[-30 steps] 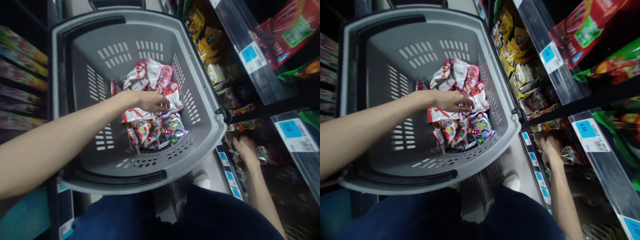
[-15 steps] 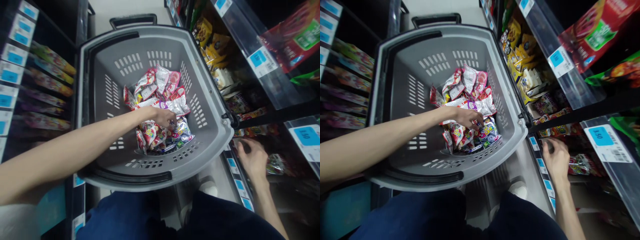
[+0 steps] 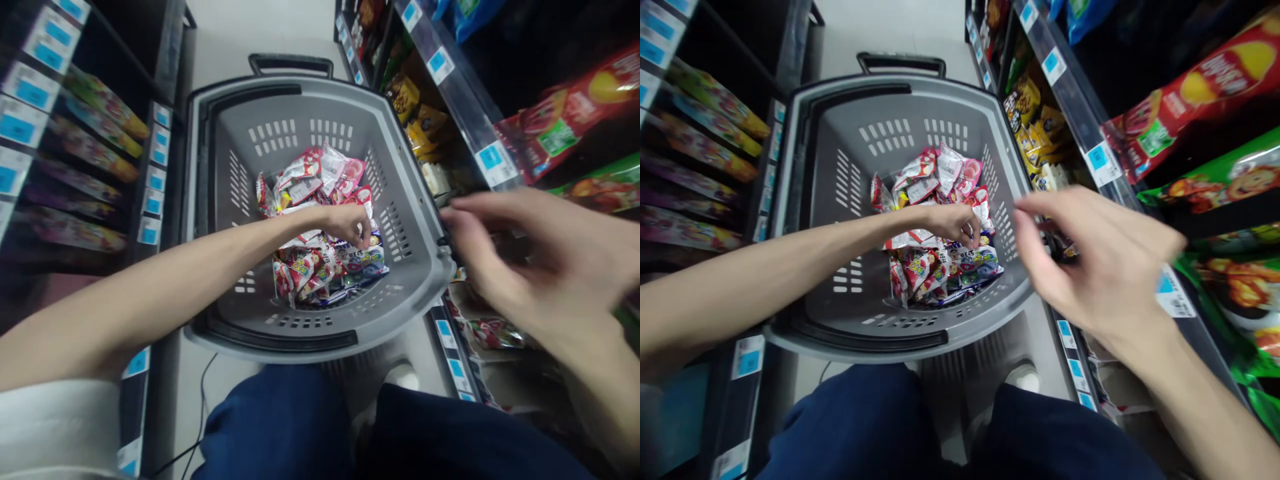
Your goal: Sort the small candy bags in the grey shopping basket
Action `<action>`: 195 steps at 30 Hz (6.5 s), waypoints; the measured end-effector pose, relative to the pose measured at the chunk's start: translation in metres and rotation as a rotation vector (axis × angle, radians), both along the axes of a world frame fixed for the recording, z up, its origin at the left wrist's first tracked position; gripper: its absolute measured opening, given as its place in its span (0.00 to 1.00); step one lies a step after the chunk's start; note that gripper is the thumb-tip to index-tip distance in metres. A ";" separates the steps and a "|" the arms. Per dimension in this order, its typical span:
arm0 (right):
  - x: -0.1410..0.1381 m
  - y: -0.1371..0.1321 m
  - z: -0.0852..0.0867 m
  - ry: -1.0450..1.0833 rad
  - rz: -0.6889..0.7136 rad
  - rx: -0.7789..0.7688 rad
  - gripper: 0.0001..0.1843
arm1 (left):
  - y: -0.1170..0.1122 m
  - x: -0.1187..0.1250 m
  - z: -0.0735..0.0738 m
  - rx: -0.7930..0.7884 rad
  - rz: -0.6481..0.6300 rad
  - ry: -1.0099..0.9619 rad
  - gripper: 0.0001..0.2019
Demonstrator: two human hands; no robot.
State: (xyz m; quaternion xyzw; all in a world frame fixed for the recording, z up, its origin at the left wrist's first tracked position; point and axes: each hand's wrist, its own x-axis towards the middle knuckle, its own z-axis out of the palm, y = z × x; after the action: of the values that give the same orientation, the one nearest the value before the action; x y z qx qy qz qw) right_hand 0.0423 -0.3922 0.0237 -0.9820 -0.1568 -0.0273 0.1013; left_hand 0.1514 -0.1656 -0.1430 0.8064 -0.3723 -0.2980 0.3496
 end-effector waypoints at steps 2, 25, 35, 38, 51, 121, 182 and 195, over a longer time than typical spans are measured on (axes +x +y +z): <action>0.031 0.028 -0.005 -0.065 0.343 0.056 0.22 | 0.006 0.004 0.016 -0.120 0.028 0.012 0.08; 0.063 0.031 -0.094 -0.068 0.313 0.543 0.15 | 0.036 -0.001 0.047 -0.294 0.264 0.068 0.26; 0.060 0.033 -0.095 -0.197 0.283 0.569 0.11 | 0.034 -0.011 0.058 -0.243 0.160 0.111 0.17; 0.059 0.033 -0.098 -0.196 0.314 0.548 0.09 | 0.035 -0.011 0.059 -0.225 0.134 0.055 0.17; 0.063 0.038 -0.100 -0.043 0.469 0.051 0.27 | 0.031 -0.006 0.047 -0.108 0.015 -0.104 0.12; 0.063 0.042 -0.101 0.071 0.465 -0.283 0.18 | 0.025 -0.005 0.038 0.041 0.018 -0.210 0.09; 0.063 0.041 -0.101 0.082 0.476 -0.309 0.18 | 0.023 -0.013 0.050 0.109 0.027 -0.177 0.10; 0.062 0.043 -0.099 0.087 0.469 -0.327 0.17 | 0.023 -0.010 0.045 0.085 0.025 -0.165 0.09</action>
State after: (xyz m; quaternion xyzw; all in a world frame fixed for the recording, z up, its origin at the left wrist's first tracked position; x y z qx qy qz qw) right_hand 0.1041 -0.3490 -0.0754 -0.9225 -0.3774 0.0648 -0.0483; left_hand 0.1411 -0.1424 -0.0978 0.8469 -0.3770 -0.2416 0.2869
